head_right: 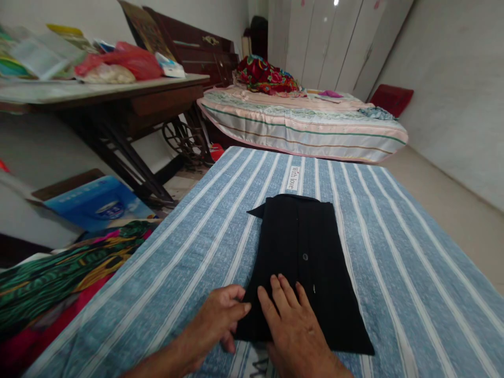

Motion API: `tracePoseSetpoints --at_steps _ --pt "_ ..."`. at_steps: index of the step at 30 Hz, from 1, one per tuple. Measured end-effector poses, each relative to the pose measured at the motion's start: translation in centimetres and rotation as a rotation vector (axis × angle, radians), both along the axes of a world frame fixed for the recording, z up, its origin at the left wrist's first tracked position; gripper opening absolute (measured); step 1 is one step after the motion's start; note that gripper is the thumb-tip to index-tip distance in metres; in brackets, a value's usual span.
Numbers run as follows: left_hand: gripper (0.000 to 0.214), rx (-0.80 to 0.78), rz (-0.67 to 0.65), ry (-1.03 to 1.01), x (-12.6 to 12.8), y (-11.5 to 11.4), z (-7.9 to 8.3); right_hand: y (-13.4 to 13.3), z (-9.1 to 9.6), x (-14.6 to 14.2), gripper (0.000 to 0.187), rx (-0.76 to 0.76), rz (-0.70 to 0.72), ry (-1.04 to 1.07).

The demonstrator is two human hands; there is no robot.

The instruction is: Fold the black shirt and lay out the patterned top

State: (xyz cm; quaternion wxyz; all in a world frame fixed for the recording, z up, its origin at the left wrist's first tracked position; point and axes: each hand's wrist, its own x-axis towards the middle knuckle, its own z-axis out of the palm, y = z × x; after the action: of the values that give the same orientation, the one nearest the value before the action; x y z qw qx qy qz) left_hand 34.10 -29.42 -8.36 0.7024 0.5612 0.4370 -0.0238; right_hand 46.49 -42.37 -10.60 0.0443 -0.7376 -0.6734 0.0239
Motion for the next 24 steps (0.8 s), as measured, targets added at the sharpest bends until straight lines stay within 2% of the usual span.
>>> tracePoseSetpoints --at_steps 6,13,19,21,24 --pt "0.011 0.179 -0.064 -0.005 -0.1 -0.4 -0.5 1.4 1.0 0.5 0.089 -0.156 -0.079 0.081" --pt "0.009 0.185 -0.089 -0.018 -0.3 -0.3 -1.6 2.2 1.8 1.0 0.084 -0.26 -0.073 0.144" --pt "0.011 0.188 -0.126 -0.009 -0.6 0.0 -1.3 1.5 0.9 0.8 0.085 -0.095 -0.021 0.057" --pt "0.009 0.202 -0.149 -0.003 -0.7 0.2 -0.9 0.6 0.3 0.6 0.077 0.025 0.013 0.002" --pt "0.009 0.278 -0.206 0.03 -0.8 0.6 -0.5 -1.4 -0.9 0.3 0.055 0.243 0.06 -0.095"
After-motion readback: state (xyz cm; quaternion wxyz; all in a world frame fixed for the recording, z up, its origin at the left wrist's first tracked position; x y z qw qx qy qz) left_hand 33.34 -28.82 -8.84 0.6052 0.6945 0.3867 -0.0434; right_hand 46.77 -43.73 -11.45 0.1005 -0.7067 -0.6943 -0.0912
